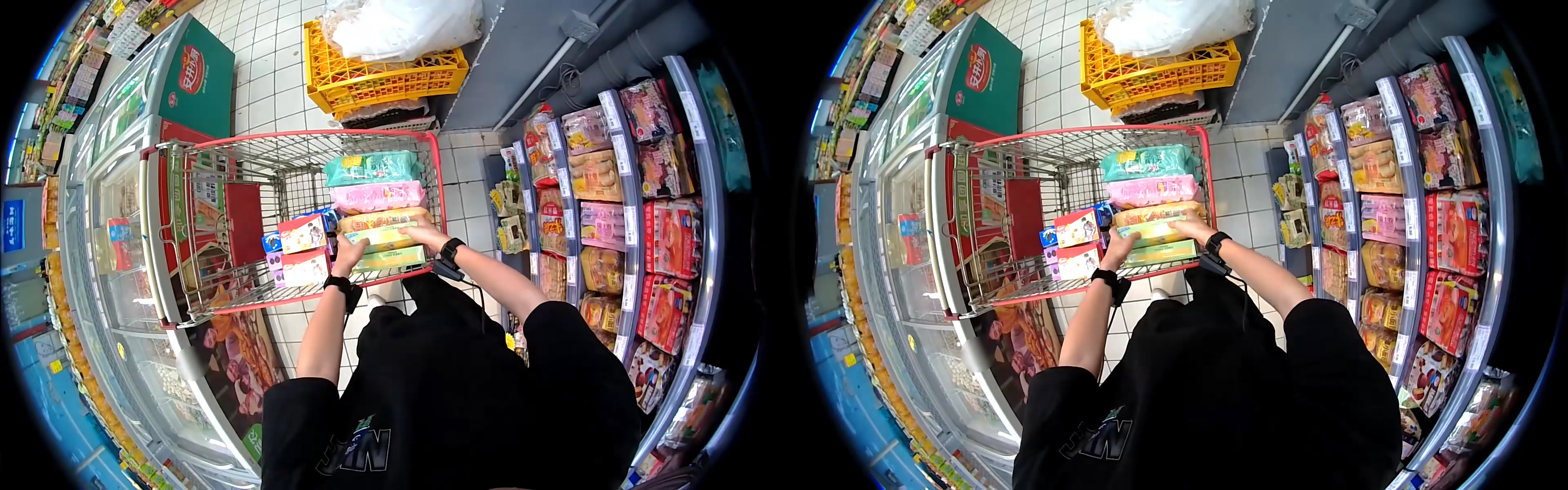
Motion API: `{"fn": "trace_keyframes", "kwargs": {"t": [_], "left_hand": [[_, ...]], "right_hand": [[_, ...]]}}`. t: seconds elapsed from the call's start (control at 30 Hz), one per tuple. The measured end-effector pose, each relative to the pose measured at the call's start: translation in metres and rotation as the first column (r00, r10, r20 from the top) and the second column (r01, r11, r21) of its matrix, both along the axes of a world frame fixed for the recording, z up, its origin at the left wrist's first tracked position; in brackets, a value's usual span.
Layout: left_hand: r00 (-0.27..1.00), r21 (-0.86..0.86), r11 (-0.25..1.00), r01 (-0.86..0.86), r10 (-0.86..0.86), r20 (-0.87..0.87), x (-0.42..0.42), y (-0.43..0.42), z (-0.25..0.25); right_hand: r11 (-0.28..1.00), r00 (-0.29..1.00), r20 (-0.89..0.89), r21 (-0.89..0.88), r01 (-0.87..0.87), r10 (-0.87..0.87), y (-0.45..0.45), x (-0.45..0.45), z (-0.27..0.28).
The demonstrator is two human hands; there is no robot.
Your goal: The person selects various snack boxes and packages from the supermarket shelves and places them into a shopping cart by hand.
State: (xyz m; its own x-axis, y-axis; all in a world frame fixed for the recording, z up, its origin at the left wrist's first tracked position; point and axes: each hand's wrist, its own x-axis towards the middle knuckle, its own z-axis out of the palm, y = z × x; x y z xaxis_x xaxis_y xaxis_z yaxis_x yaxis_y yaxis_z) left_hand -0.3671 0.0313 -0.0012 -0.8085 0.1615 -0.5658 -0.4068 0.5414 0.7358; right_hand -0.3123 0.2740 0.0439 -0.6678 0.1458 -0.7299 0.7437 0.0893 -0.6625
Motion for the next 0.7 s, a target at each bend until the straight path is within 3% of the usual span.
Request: {"fn": "trace_keyframes", "kwargs": {"t": [0.03,0.07,0.13,0.27,0.33,0.47,0.53,0.6,0.67,0.7], "left_hand": [[0.99,-0.184,0.973,0.138,-0.139,0.007,0.0,0.004,0.019],[0.991,-0.187,0.973,0.132,-0.134,0.007,-0.003,0.007,0.039],[0.916,-0.163,0.931,0.327,-0.269,0.298,-0.013,0.011,0.055],[0.847,-0.2,0.868,0.454,-0.351,0.399,-0.005,0.016,0.079],[0.804,-0.199,0.822,0.534,-0.42,0.422,0.0,0.013,0.078],[0.765,-0.211,0.75,0.627,-0.541,0.349,0.004,0.0,0.068],[0.762,-0.134,0.773,0.62,-0.552,0.339,0.006,-0.005,0.068],[0.72,-0.173,0.721,0.671,-0.578,0.385,0.011,-0.012,0.071],[0.726,-0.193,0.709,0.678,-0.604,0.329,0.022,-0.021,0.077],[0.696,-0.177,0.683,0.709,-0.637,0.33,0.024,-0.024,0.083]], "right_hand": [[1.0,0.999,0.027,-0.01,-0.017,0.018,0.002,0.001,0.001],[0.999,0.998,0.054,-0.021,-0.035,0.036,0.002,0.004,0.003],[0.997,0.997,0.002,-0.018,-0.077,0.077,0.005,0.004,0.024],[0.983,0.983,-0.019,0.004,-0.184,0.184,0.003,0.014,0.04],[0.937,0.958,-0.045,0.226,-0.267,0.284,-0.002,0.027,0.022],[0.896,0.933,-0.034,0.293,-0.334,0.359,-0.013,0.04,0.018],[0.88,0.923,0.015,0.294,-0.372,0.385,-0.019,0.049,0.03],[0.779,0.9,0.018,0.493,-0.386,0.435,-0.035,0.065,0.038],[0.764,0.905,0.001,0.535,-0.361,0.426,-0.051,0.085,0.044],[0.694,0.88,-0.021,0.624,-0.359,0.475,-0.057,0.093,0.048]]}}
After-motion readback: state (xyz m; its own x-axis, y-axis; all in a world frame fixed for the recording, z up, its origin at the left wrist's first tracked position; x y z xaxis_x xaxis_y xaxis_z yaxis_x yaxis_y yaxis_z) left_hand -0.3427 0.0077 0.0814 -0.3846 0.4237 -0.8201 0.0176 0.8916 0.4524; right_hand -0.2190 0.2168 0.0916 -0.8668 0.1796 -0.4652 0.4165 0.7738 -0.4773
